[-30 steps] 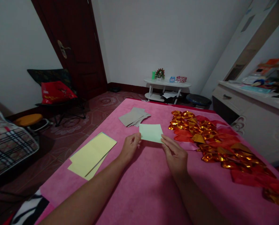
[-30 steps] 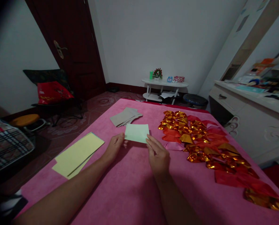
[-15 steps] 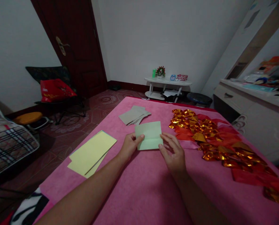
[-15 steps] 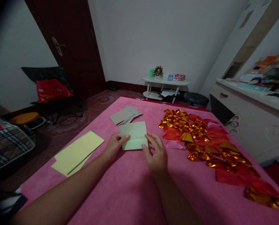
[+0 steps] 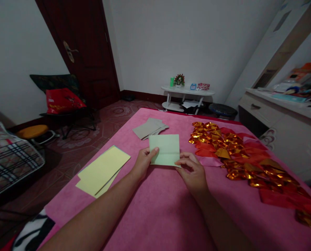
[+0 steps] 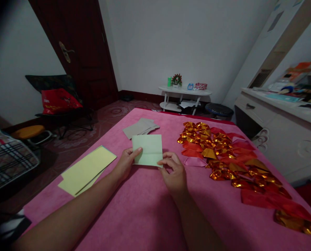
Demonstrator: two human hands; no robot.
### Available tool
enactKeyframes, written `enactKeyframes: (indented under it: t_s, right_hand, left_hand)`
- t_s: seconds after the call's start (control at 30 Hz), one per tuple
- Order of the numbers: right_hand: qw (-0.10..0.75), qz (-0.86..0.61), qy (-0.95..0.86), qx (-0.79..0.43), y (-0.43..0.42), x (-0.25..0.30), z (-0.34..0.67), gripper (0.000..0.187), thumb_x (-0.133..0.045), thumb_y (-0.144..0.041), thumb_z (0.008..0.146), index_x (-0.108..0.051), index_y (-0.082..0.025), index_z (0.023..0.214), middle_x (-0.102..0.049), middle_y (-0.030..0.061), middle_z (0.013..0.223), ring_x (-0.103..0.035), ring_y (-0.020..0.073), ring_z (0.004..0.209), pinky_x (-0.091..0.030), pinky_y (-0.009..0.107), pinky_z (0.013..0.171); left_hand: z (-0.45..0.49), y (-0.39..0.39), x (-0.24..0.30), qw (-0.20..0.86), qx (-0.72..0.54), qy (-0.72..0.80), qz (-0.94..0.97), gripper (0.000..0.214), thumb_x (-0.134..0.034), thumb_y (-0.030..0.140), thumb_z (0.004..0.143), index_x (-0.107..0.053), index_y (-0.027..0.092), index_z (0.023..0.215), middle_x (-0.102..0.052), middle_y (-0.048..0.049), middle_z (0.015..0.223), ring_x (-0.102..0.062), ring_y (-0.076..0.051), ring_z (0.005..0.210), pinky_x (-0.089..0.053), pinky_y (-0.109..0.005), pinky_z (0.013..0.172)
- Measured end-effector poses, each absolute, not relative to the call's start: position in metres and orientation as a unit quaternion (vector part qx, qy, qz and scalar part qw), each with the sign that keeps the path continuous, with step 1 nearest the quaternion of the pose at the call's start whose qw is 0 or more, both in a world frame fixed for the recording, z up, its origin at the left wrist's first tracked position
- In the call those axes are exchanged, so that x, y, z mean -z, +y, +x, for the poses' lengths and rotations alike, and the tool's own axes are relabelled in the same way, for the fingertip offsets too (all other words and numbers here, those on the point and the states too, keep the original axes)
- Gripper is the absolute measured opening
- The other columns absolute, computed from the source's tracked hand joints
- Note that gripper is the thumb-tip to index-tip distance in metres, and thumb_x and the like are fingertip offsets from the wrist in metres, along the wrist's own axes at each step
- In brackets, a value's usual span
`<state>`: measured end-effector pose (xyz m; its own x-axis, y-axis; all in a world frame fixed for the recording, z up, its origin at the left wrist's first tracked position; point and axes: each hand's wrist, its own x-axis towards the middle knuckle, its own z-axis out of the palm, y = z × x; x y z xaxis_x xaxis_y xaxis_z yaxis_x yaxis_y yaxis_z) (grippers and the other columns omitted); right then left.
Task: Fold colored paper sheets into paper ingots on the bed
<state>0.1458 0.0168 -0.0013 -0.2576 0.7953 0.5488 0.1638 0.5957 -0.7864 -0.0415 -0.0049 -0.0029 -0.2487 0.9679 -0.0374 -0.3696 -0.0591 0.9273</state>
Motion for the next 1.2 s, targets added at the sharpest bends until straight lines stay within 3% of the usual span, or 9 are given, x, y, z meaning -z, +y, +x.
enactKeyframes:
  t_s: [0.7,0.9,1.2]
  right_hand:
    - [0.499,-0.308,-0.755,-0.294,0.013,-0.006,0.147,0.012,-0.061,-0.011,0.075,-0.066,-0.021,0.076,-0.060,0.0053,0.094,-0.060,0.0188,0.087,-0.051,0.028,0.073]
    - [0.496,-0.330,-0.739,-0.315,0.014,-0.003,0.147,0.008,-0.060,-0.018,0.081,-0.067,-0.021,0.077,-0.061,0.0049,0.089,-0.061,0.0172,0.081,-0.051,0.025,0.064]
    - [0.508,-0.371,-0.705,-0.327,0.016,0.005,0.147,0.008,-0.064,-0.021,0.078,-0.062,-0.019,0.071,-0.060,0.0015,0.074,-0.056,0.0130,0.061,-0.044,0.023,0.053]
  left_hand:
    - [-0.042,-0.004,0.001,0.544,-0.667,0.427,0.277,0.038,-0.071,0.045,0.070,-0.066,0.008,0.072,-0.068,-0.0068,0.063,-0.056,-0.013,0.049,-0.041,-0.023,0.050]
    - [-0.042,-0.004,0.000,0.541,-0.661,0.427,0.297,0.038,-0.071,0.045,0.070,-0.068,0.007,0.072,-0.066,-0.0058,0.061,-0.055,-0.012,0.050,-0.037,-0.021,0.049]
    - [-0.042,-0.005,0.004,0.544,-0.655,0.408,0.329,0.039,-0.067,0.046,0.075,-0.062,0.009,0.063,-0.059,-0.0020,0.057,-0.049,-0.009,0.048,-0.037,-0.021,0.051]
